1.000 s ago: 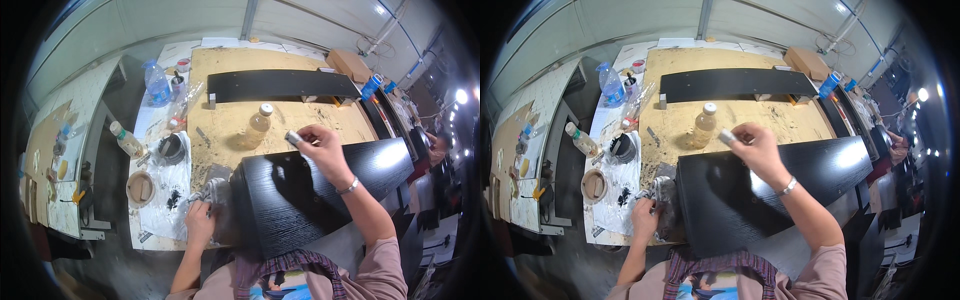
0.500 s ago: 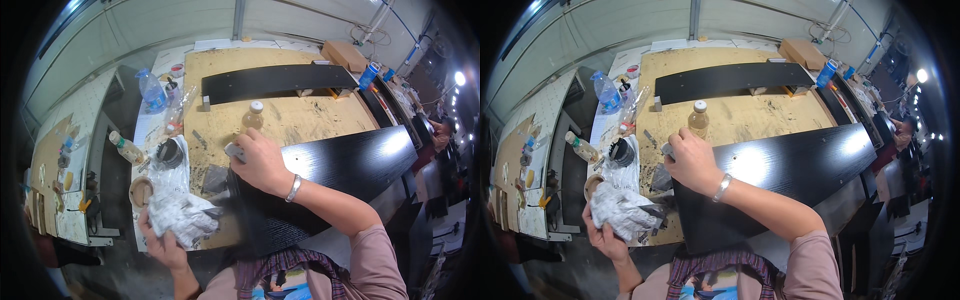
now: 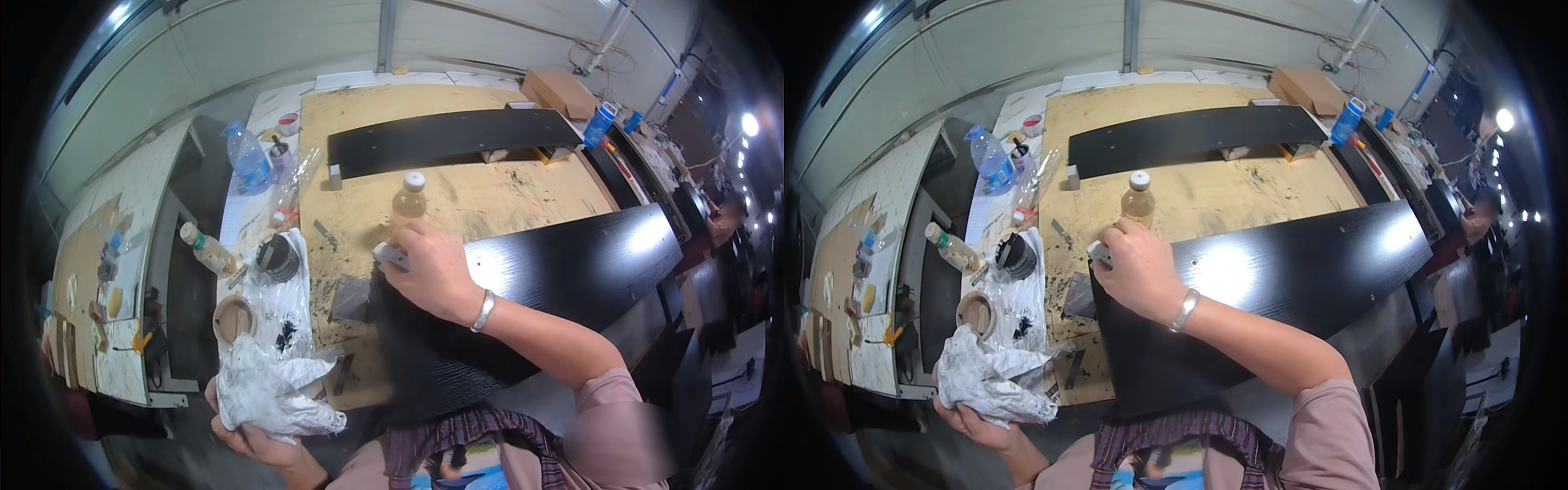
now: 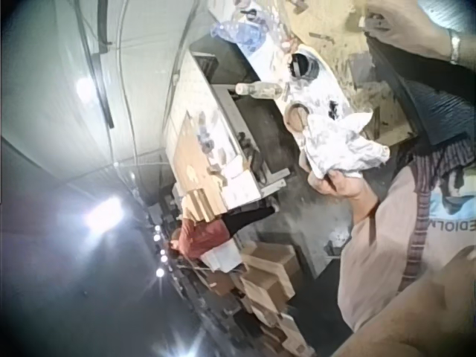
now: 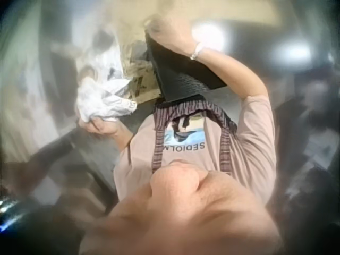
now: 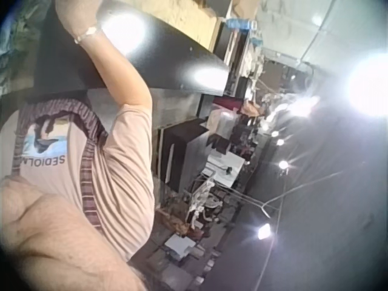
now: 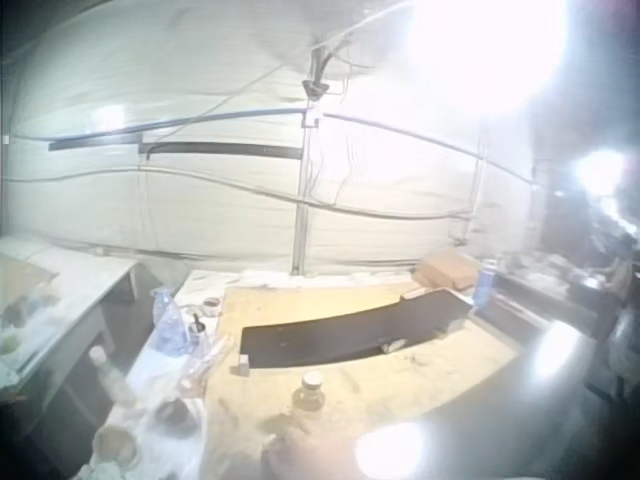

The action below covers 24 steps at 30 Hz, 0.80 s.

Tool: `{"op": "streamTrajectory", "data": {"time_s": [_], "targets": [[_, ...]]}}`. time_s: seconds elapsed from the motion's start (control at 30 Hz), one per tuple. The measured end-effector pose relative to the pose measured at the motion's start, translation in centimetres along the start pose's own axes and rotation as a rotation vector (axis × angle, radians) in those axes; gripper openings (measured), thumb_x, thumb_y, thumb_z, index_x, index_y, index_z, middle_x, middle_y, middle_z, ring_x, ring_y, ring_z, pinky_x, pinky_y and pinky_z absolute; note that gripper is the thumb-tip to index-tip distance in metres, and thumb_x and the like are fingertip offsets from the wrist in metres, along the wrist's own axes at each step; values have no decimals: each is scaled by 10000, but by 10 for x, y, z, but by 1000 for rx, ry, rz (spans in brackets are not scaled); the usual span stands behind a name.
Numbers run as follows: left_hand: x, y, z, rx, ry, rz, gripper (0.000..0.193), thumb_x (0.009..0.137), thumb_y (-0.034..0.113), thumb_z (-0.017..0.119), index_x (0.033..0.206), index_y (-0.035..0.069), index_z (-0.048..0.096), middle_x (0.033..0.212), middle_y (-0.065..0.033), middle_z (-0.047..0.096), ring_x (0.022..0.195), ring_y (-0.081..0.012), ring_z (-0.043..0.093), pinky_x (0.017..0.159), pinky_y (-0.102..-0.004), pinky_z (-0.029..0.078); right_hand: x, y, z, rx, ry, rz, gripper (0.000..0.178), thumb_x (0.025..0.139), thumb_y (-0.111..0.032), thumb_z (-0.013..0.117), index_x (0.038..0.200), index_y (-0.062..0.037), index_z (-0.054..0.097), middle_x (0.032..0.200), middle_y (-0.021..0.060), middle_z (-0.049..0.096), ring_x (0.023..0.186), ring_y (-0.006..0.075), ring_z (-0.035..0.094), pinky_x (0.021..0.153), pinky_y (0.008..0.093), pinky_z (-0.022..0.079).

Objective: The person wipes a black wood panel with a white cloth, repeatedly applying liquid from a bottle and spreading it across the surface. They flip the panel to clean the other side and continue wiping until the clip ends.

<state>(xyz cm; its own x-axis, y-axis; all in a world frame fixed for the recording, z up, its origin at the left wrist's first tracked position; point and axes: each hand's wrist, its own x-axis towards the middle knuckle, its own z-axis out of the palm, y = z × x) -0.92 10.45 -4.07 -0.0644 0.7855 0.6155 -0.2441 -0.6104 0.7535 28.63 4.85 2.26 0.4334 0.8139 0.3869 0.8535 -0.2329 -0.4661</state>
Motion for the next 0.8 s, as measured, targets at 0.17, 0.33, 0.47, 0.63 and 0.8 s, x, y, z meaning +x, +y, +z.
{"op": "streamTrajectory", "data": {"time_s": [0.17, 0.33, 0.47, 0.63, 0.8], "targets": [[0, 4, -2, -25, 116, -5, 319, 960, 276, 440, 1095, -13, 449, 1338, -318, 461, 1207, -438, 531, 1002, -564, 437, -11, 47, -37, -196, -21, 193, 209, 842, -199, 758, 921, -8, 722, 934, 124, 688, 810, 290, 698, 744, 385, 558], [-6, -5, -22, -59, -81, -6, 463, 1009, 263, 434, 1373, -22, 398, 1524, -264, 378, 1389, -443, 425, 1164, -582, 337, -32, 126, -96, -406, 79, 419, 188, 834, -189, 763, 891, -12, 732, 928, 116, 696, 809, 252, 714, 728, 363, 560], [-6, -16, -3, -196, -46, -66, 473, 1000, 295, 461, 1354, -15, 413, 1518, -258, 386, 1390, -427, 421, 1173, -567, 321, -32, 112, -88, -200, 147, 356, 274, 863, -288, 735, 849, -15, 713, 910, 157, 677, 814, 332, 678, 739, 430, 539], [3, -5, 9, -138, -13, -118, 586, 974, 389, 488, 1383, -21, 399, 1471, -248, 421, 1343, -367, 456, 1148, -525, 331, -27, 94, -72, -68, 29, 305, 200, 820, -210, 703, 877, -20, 723, 929, 151, 680, 892, 353, 671, 799, 445, 540], [11, -9, 3, -61, 46, -79, 543, 999, 333, 481, 1377, -55, 449, 1457, -243, 456, 1325, -357, 483, 1114, -489, 375, -43, 166, -119, -192, 118, 445, 207, 800, -222, 714, 839, -19, 732, 882, 176, 703, 873, 361, 686, 782, 440, 542]]}}
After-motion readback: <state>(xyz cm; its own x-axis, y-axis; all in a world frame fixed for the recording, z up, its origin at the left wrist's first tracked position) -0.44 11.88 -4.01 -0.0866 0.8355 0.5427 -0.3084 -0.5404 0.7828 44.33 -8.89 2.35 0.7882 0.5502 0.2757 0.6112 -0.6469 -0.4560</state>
